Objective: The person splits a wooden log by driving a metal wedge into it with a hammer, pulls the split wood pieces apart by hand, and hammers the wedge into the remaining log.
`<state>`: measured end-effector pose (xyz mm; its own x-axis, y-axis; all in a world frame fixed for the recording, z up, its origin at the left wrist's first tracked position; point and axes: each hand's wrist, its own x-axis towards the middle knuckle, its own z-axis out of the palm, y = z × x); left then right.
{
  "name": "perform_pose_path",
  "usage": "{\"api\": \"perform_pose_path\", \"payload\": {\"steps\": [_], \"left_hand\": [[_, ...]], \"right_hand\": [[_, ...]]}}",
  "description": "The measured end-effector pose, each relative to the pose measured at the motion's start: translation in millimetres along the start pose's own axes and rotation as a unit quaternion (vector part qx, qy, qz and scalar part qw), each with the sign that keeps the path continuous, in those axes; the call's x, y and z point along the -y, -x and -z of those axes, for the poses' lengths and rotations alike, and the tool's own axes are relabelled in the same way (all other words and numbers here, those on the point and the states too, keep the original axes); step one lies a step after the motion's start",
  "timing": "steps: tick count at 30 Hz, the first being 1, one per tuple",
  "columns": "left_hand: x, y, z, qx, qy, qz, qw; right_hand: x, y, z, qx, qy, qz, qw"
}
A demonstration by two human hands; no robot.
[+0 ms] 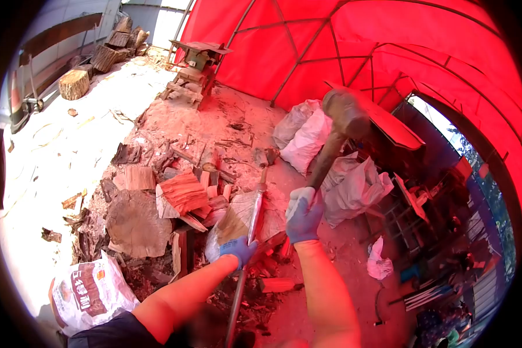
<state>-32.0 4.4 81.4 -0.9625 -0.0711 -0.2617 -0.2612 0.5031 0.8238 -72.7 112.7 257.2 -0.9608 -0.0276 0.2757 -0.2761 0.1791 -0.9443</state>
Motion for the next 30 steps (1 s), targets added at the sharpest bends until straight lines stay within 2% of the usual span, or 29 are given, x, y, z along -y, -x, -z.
{"api": "perform_pose_path", "payload": {"steps": [1, 2, 4, 6, 9, 11, 12, 13, 15, 17, 18, 19, 20, 21, 22, 24, 25, 26, 27, 28, 30], "left_hand": [[4, -2, -5, -0.012, 0.000, -0.004, 1.000], [4, -8, -4, -0.019, 0.003, -0.003, 1.000], [6, -15, -2, -0.007, -0.008, 0.000, 1.000], [1, -12, -3, 0.003, 0.009, 0.002, 1.000], [7, -4, -1, 0.013, 0.015, 0.017, 1.000], [5, 3, 0, 0.004, -0.025, -0.013, 1.000], [5, 3, -1, 0.005, -0.026, -0.013, 1.000], [6, 4, -1, 0.006, -0.025, -0.015, 1.000], [3, 2, 3, 0.000, -0.021, -0.016, 1.000], [0, 6, 6, 0.001, -0.037, -0.009, 0.999], [0, 1, 5, 0.000, -0.037, -0.010, 0.999], [3, -1, 1, -0.002, -0.023, -0.007, 1.000], [8, 1, -4, -0.003, -0.011, -0.002, 1.000], [11, -2, -5, -0.004, -0.012, -0.003, 1.000], [10, -9, -7, -0.014, 0.000, -0.004, 1.000], [10, -14, 2, -0.001, -0.017, -0.012, 1.000], [8, -15, -1, -0.027, -0.011, -0.008, 1.000], [9, -10, -5, 0.004, 0.014, -0.001, 1.000], [10, -11, 0, 0.025, 0.028, 0.002, 0.999], [10, -8, 5, 0.022, 0.027, 0.006, 0.999], [7, 8, 6, 0.037, 0.013, -0.003, 0.999]], "right_hand": [[-67, 23, 9, 0.060, 0.106, -0.206, 0.971], [-103, 42, 20, 0.088, 0.163, -0.286, 0.940], [-92, 65, 21, 0.062, 0.100, -0.408, 0.906], [-68, 62, 41, 0.063, 0.114, -0.388, 0.913], [2, 47, 47, 0.056, 0.117, -0.287, 0.949], [66, 33, 43, 0.046, 0.055, -0.161, 0.984], [93, 22, 41, 0.033, 0.016, -0.053, 0.998], [116, 11, 38, 0.020, -0.022, 0.054, 0.998], [156, -7, 24, -0.027, -0.105, 0.180, 0.978], [149, -22, 12, -0.009, -0.175, 0.302, 0.937], [118, -23, 5, -0.025, -0.154, 0.290, 0.944], [53, -12, 2, -0.030, -0.089, 0.136, 0.986], [-22, 8, 5, 0.005, 0.003, -0.085, 0.996], [-80, 29, 12, 0.074, 0.085, -0.301, 0.947], [-109, 50, 20, 0.087, 0.095, -0.401, 0.907], [-103, 54, 14, 0.062, 0.121, -0.375, 0.917], [-95, 57, 30, 0.061, 0.118, -0.383, 0.914], [-80, 71, 41, 0.063, 0.113, -0.403, 0.906], [-69, 68, 43, 0.047, 0.167, -0.373, 0.911], [-43, 64, 44, 0.049, 0.162, -0.356, 0.919], [7, 51, 45, 0.058, 0.057, -0.300, 0.950]]}}
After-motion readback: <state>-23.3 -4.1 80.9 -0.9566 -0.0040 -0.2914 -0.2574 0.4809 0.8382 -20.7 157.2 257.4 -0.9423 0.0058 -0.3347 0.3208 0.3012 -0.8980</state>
